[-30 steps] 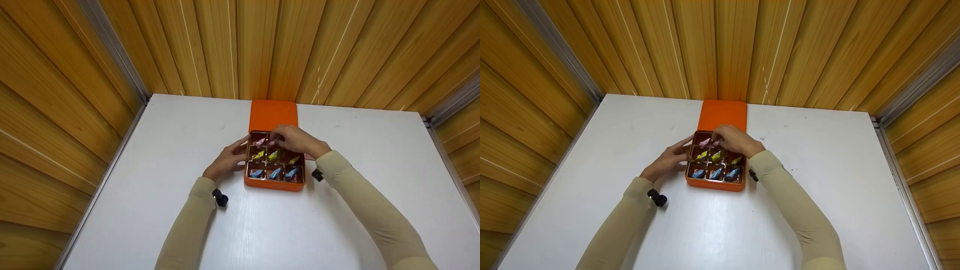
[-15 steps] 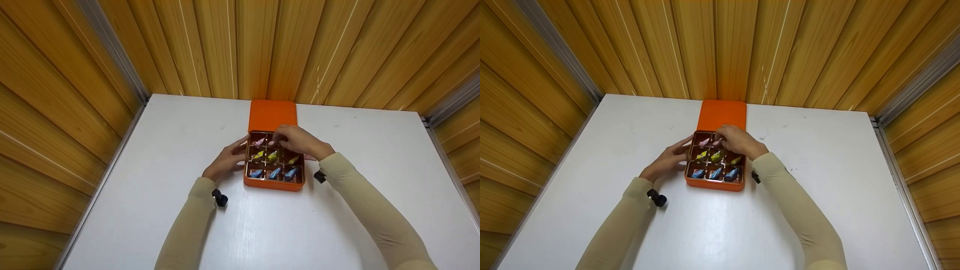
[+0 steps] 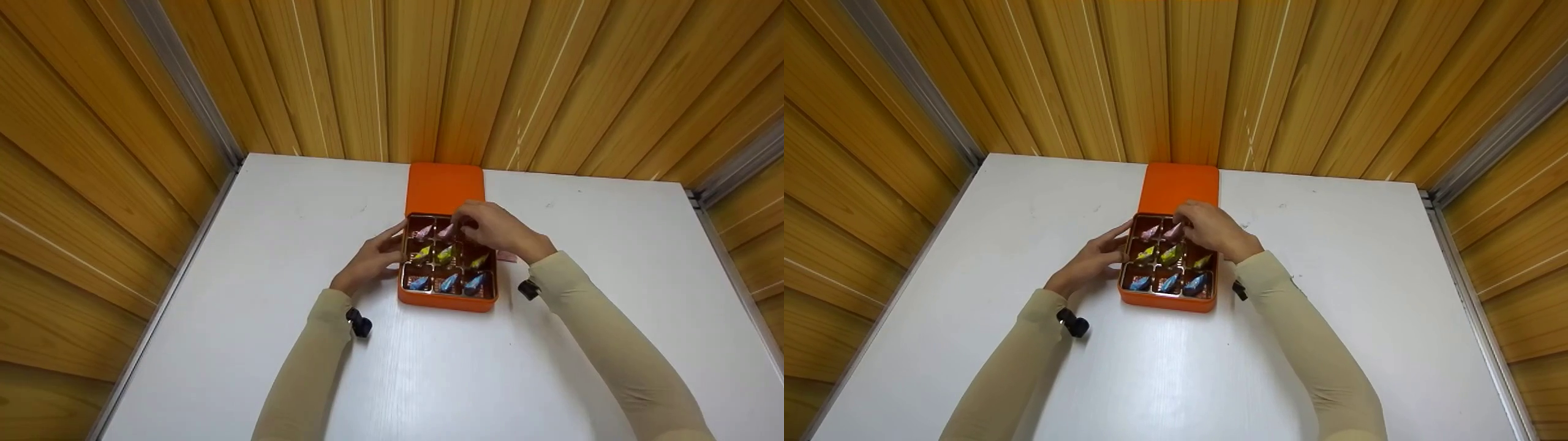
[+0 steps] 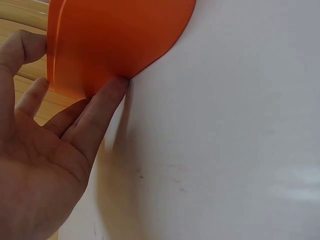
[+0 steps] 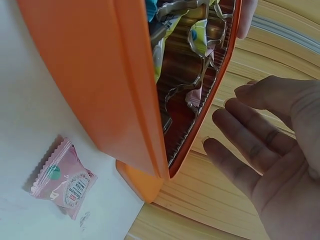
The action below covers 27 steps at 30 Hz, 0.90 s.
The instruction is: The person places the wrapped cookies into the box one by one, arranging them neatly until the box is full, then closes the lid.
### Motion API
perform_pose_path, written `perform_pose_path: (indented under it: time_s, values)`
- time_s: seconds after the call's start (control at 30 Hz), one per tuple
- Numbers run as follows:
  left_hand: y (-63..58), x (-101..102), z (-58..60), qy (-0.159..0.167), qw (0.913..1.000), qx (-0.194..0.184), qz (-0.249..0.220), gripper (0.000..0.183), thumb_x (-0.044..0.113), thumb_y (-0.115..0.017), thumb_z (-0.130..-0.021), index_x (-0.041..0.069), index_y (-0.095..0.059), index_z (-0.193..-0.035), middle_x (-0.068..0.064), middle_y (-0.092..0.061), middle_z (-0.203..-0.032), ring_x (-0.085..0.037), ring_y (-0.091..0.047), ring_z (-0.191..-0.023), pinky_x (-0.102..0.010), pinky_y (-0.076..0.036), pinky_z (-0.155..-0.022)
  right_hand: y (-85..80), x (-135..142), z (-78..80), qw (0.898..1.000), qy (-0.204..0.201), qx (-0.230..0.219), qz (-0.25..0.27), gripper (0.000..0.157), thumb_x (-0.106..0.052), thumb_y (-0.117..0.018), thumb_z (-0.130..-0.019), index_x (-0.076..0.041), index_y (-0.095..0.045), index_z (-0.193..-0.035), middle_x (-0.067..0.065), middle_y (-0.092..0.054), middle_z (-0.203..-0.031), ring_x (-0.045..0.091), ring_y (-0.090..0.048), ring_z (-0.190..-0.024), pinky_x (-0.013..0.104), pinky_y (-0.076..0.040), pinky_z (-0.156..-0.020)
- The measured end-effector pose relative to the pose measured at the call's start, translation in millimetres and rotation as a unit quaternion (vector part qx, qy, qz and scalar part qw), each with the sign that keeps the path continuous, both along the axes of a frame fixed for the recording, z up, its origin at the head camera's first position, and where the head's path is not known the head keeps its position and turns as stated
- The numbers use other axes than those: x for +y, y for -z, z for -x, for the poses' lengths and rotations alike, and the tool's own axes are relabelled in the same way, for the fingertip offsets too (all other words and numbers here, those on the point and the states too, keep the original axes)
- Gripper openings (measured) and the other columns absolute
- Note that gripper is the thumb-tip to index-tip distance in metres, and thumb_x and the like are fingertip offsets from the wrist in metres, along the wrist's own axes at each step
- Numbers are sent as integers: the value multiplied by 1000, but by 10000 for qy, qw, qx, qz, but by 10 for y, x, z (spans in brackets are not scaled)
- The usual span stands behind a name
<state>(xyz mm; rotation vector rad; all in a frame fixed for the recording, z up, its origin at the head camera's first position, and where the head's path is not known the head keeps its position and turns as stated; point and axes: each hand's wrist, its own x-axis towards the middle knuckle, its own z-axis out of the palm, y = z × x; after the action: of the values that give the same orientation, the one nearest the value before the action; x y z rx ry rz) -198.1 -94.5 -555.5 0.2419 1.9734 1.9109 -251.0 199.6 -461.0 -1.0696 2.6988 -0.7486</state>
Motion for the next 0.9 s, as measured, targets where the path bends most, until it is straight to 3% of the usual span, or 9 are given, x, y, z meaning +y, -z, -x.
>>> perform_pose_path:
  time_s: [0.67,0.9]
  values:
    - [-5,2,0,45,9998,-112,-176,78,9,-68,-100,36,-37,-167,-9,-47,-162,-26,-58,-134,-46,-59,-96,-66,227,-114,9963,788,324,123,32,-5,-73,-100,1,-67,-131,20,-67,-126,40,-66,-117,57,-52,-103]
    - [-5,6,-8,14,9999,-86,-81,79,8,-67,-99,38,-37,-166,-7,-49,-160,-26,-59,-132,-45,-60,-94,-63,346,-169,9930,1150,252,133,37,-9,-73,-101,2,-65,-134,21,-65,-130,43,-64,-121,59,-51,-104]
